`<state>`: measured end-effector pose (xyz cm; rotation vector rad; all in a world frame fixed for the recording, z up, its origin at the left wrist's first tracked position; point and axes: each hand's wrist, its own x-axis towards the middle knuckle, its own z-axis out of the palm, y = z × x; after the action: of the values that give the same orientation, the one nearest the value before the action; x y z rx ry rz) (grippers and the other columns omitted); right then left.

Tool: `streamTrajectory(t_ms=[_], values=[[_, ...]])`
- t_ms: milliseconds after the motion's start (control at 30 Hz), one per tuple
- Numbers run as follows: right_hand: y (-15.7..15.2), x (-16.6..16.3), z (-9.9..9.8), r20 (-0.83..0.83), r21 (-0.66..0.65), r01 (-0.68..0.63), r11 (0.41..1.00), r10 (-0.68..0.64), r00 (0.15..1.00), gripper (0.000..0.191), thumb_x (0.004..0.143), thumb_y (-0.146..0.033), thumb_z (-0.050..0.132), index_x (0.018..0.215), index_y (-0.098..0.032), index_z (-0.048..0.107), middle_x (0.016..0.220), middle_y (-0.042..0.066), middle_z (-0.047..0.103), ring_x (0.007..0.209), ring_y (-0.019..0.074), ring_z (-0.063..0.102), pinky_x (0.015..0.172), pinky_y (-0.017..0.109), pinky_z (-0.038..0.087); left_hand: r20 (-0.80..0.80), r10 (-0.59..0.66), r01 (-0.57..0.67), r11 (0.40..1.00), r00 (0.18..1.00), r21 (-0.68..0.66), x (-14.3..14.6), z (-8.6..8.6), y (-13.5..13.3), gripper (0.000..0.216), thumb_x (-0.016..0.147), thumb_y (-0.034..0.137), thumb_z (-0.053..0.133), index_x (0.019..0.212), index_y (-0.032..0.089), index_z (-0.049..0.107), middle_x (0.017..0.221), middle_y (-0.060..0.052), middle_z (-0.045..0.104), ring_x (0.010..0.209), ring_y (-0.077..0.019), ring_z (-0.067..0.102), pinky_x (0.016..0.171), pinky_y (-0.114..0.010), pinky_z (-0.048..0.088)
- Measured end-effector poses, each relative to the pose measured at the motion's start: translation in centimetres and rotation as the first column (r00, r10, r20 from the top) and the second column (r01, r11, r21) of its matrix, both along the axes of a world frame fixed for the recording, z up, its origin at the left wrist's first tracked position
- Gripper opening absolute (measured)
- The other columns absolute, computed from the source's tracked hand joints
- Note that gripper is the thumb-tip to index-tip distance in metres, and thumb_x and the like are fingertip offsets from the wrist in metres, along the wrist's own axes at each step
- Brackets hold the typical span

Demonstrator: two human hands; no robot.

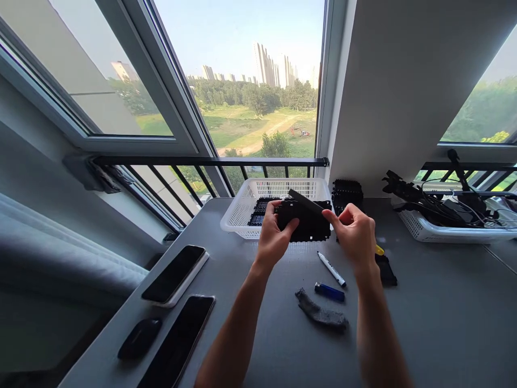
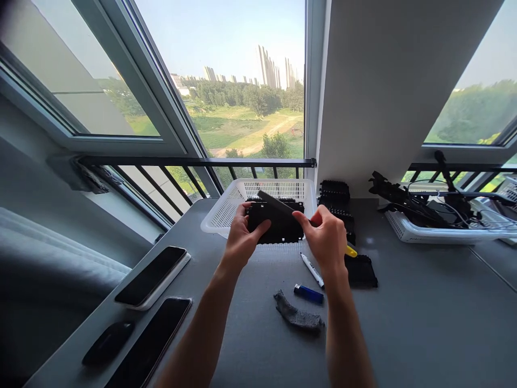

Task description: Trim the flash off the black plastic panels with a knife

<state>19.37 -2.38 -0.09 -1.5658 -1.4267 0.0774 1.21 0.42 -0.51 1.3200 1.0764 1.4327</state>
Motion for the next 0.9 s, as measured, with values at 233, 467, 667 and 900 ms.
streamTrajectory(t_ms=[233, 467, 667, 900], values=[[-0.1, 1.2, 0.1, -0.059, 0.044, 0.062, 0.997, -0.059, 0.997, 0.053, 0.079, -0.067, 0.057, 0.058, -0.022, 0.038, 0.049, -0.006, 0.043, 0.047, 0.0107, 0.037, 0.052, 0.026, 0.029, 0.004, -0.002, 0.003, 1.000, 1.000, -0.027, -0.1, -0.2, 0.1, 0.047, 0.069, 0.024, 0.072, 0.109, 0.021, 0.047, 0.085, -0.001, 0.066, 0.082, -0.0184, 0.065, 0.076, -0.030, 0.052], [-0.1, 0.4, 0.2, -0.004, -0.004, 0.050, 0.999, -0.050, 0.999, 0.053, 0.079, -0.067, 0.057, 0.059, -0.022, 0.040, 0.050, -0.005, 0.045, 0.047, 0.0112, 0.038, 0.053, 0.026, 0.029, 0.079, 0.029, -0.028, 0.999, 0.996, -0.020, -0.5, 0.2, 0.2, 0.048, 0.065, 0.023, 0.074, 0.105, 0.020, 0.048, 0.084, 0.000, 0.066, 0.082, -0.0185, 0.065, 0.077, -0.031, 0.052], [-0.2, 0.6, 0.2, -0.030, 0.010, 0.018, 1.000, -0.018, 0.999, 0.053, 0.080, -0.067, 0.055, 0.058, -0.022, 0.039, 0.049, -0.006, 0.044, 0.046, 0.0106, 0.036, 0.053, 0.026, 0.029, 0.081, 0.020, -0.018, 1.000, 0.997, -0.023, -0.2, -0.4, 0.6, 0.048, 0.066, 0.023, 0.073, 0.106, 0.020, 0.048, 0.086, -0.001, 0.066, 0.086, -0.0198, 0.065, 0.081, -0.033, 0.051], [0.1, -1.0, 0.0, 0.041, -0.094, -0.074, 0.993, 0.078, 0.996, 0.054, 0.078, -0.070, 0.055, 0.058, -0.022, 0.040, 0.050, -0.004, 0.048, 0.047, 0.0115, 0.038, 0.052, 0.026, 0.028, 0.014, 0.010, -0.010, 1.000, 1.000, 0.009, 0.0, -0.4, 0.4, 0.042, 0.068, 0.022, 0.071, 0.104, 0.021, 0.049, 0.084, 0.000, 0.064, 0.083, -0.0179, 0.064, 0.078, -0.031, 0.051]])
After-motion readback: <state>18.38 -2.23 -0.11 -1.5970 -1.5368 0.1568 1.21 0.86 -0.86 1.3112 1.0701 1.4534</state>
